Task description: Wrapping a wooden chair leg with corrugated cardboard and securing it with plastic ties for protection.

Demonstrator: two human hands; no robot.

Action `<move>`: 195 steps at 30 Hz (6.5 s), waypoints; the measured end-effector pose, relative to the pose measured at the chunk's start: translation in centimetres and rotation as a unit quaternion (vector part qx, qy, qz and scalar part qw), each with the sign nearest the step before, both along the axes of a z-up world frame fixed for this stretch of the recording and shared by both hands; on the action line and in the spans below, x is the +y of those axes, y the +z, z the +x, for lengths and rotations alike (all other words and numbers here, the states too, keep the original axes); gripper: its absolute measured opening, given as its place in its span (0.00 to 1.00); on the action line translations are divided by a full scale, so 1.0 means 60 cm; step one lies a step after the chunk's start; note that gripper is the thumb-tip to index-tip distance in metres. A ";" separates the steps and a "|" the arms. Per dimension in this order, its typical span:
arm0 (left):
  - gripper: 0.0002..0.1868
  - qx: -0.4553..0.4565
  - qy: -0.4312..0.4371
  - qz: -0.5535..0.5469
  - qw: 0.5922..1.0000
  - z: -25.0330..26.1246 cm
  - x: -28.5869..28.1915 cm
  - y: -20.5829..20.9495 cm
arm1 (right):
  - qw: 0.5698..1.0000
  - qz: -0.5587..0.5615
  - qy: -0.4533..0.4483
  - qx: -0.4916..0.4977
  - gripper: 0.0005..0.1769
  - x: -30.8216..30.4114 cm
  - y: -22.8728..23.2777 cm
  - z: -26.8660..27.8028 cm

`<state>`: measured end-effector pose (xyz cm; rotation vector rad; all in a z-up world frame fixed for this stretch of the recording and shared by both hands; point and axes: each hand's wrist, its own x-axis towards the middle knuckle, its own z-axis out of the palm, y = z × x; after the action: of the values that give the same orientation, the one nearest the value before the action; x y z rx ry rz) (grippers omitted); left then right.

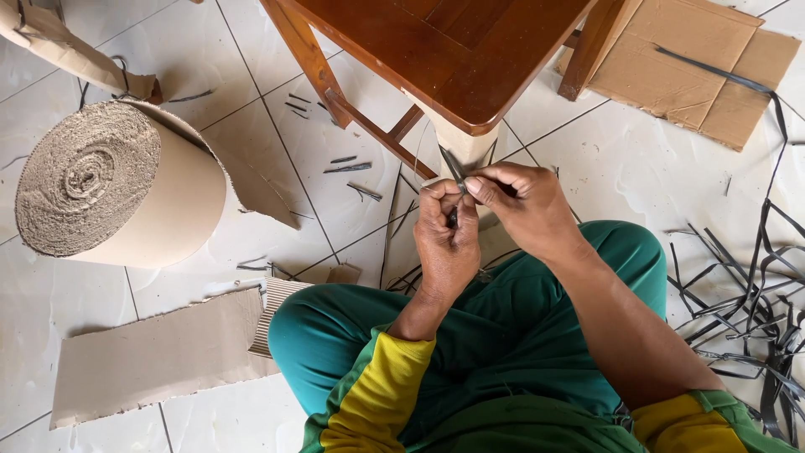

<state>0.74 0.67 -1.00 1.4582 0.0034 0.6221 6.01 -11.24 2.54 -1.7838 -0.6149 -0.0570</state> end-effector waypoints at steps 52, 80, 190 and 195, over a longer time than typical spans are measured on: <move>0.16 -0.074 -0.202 0.119 0.969 0.135 0.127 0.066 | 0.908 -0.252 0.145 -0.301 0.25 -0.042 0.020 0.159; 0.10 0.194 -0.073 0.218 0.954 0.004 0.060 0.038 | 0.984 -0.121 0.118 -0.058 0.25 -0.016 0.015 -0.007; 0.07 0.210 -0.030 -0.067 0.975 0.020 0.065 -0.205 | 0.865 -0.137 -0.482 0.016 0.12 -0.441 -0.301 -0.207; 0.06 0.216 -0.056 -0.047 0.974 0.007 0.050 -0.201 | 0.819 -0.493 -0.281 -0.087 0.31 -0.439 -0.490 -0.383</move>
<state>1.18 3.69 -13.04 1.4658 0.2859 0.2006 -16.97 -37.57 -26.84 -2.9656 -0.1932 -0.3636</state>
